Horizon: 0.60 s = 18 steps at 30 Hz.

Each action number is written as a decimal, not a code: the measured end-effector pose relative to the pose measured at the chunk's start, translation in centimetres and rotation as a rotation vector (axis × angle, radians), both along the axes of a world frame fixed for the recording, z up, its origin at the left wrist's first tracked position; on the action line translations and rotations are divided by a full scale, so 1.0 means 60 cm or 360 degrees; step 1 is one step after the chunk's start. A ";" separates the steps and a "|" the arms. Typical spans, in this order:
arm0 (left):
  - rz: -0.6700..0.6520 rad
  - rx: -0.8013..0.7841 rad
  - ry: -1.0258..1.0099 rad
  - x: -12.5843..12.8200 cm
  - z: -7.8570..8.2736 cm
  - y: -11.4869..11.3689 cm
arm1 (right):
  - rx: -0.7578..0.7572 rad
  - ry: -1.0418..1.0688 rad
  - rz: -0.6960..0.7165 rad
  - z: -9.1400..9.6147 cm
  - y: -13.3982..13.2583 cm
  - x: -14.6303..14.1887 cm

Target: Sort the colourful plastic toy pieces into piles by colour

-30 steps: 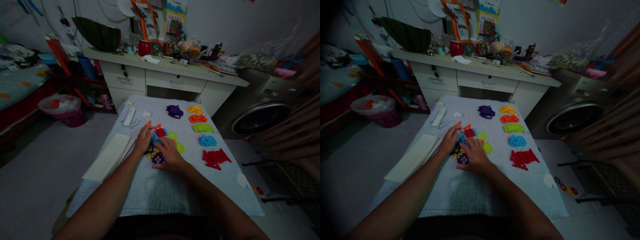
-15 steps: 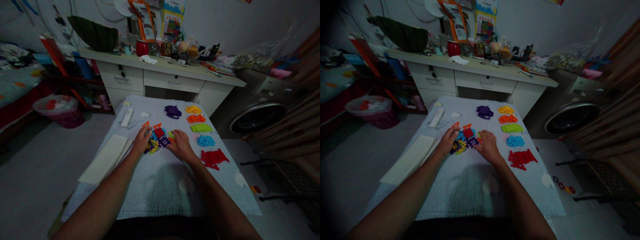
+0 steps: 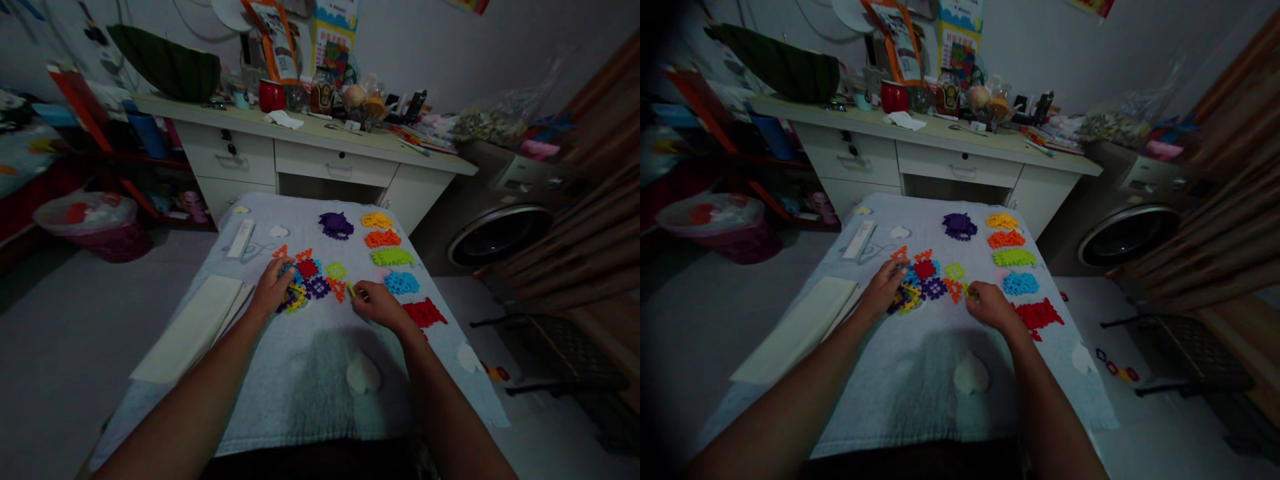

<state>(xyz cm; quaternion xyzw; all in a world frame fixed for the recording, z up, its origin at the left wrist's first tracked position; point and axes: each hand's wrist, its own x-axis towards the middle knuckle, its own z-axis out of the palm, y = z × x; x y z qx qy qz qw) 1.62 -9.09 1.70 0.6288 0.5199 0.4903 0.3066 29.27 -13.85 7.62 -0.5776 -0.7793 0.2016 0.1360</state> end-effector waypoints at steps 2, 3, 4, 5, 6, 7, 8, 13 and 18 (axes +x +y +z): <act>-0.0001 -0.0009 0.0015 0.000 -0.001 0.001 | 0.0019 -0.0060 -0.0061 0.006 0.011 0.006; -0.0002 -0.0009 0.0022 -0.001 -0.002 0.002 | 0.0049 -0.0097 -0.0090 0.008 0.018 0.010; -0.0005 -0.0006 0.0028 -0.001 -0.003 0.003 | 0.0095 -0.0122 -0.0118 0.011 0.027 0.017; -0.0009 0.0002 0.0033 -0.001 -0.003 0.003 | 0.0154 -0.0123 -0.0154 0.013 0.037 0.026; -0.0009 0.0013 0.0035 -0.002 -0.004 0.004 | 0.0220 -0.0100 -0.0200 0.016 0.049 0.037; -0.0009 0.0024 0.0037 -0.002 -0.004 0.005 | 0.0285 -0.0057 -0.0259 0.019 0.062 0.051; -0.0012 0.0032 0.0042 -0.002 -0.004 0.005 | 0.0341 0.0001 -0.0336 0.022 0.076 0.066; -0.0036 0.0040 0.0101 -0.002 0.000 0.004 | 0.0241 0.0481 -0.0940 0.024 0.143 0.156; -0.0053 0.0049 0.0134 -0.001 0.004 0.003 | 0.0156 0.0948 -0.1458 0.007 0.171 0.212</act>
